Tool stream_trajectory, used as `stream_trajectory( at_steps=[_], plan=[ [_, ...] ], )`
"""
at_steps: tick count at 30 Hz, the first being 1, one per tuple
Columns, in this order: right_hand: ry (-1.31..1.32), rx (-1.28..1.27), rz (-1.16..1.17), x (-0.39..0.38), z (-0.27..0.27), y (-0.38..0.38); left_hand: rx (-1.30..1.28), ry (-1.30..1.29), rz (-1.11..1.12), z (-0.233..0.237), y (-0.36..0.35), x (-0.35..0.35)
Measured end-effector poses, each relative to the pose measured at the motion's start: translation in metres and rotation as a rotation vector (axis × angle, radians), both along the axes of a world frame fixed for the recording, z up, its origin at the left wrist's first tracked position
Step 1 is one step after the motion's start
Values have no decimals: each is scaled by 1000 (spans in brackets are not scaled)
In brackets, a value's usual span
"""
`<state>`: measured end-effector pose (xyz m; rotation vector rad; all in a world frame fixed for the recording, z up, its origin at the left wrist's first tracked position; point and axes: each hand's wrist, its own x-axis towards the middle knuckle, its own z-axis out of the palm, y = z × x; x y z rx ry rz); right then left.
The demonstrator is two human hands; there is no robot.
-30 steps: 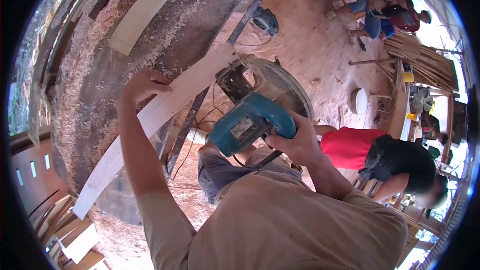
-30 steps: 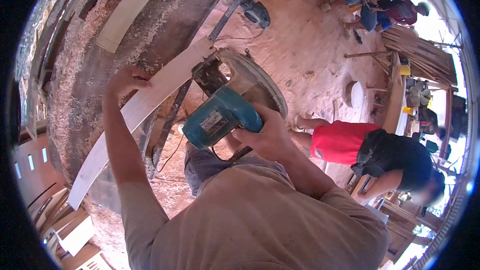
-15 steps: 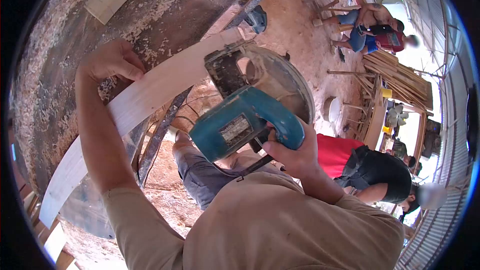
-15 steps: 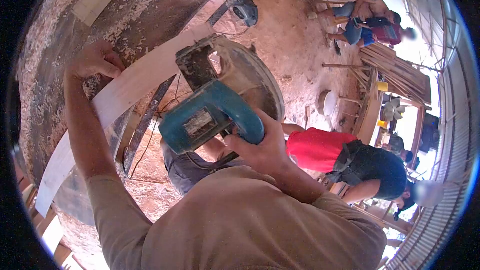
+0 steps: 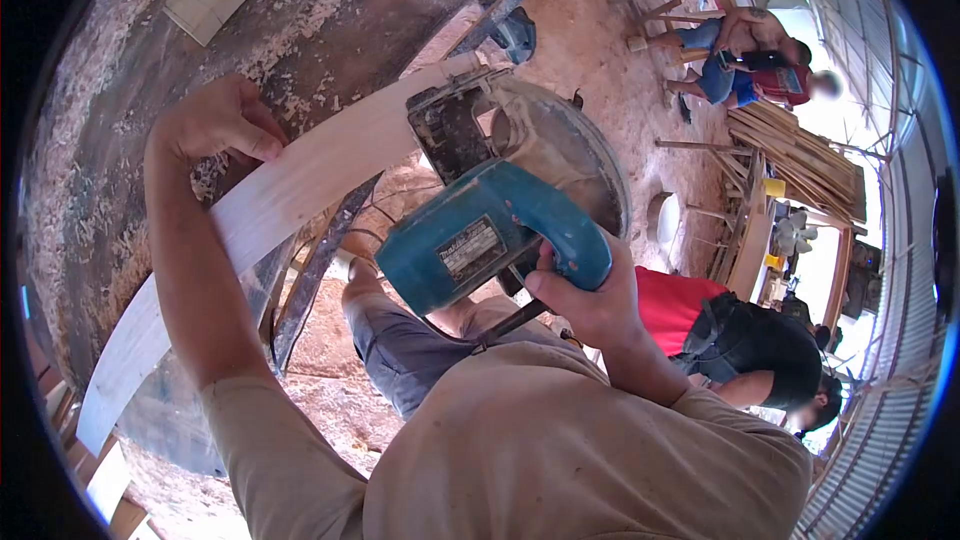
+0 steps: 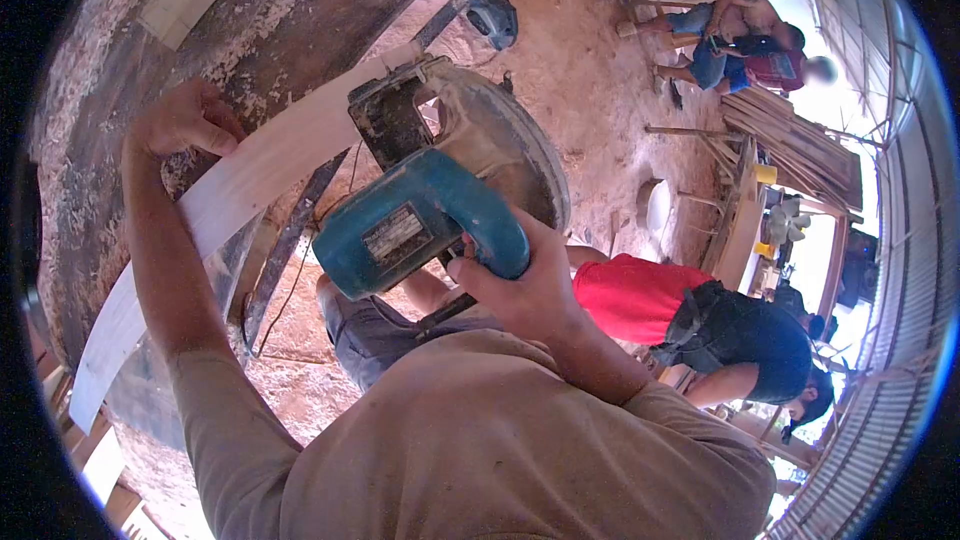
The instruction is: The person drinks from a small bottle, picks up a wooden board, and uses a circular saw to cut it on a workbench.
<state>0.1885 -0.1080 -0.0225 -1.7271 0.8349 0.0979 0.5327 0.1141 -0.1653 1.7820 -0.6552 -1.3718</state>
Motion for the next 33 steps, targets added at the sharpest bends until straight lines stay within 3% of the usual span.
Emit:
stream_trajectory(
  at_steps=[11,33],
  plan=[
    [6,-92,50,2,-2,0,37,-8,19,1,-1,-1],
    [-12,-44,79,4,-5,0,88,-66,-9,7,-5,-1]
  ],
)
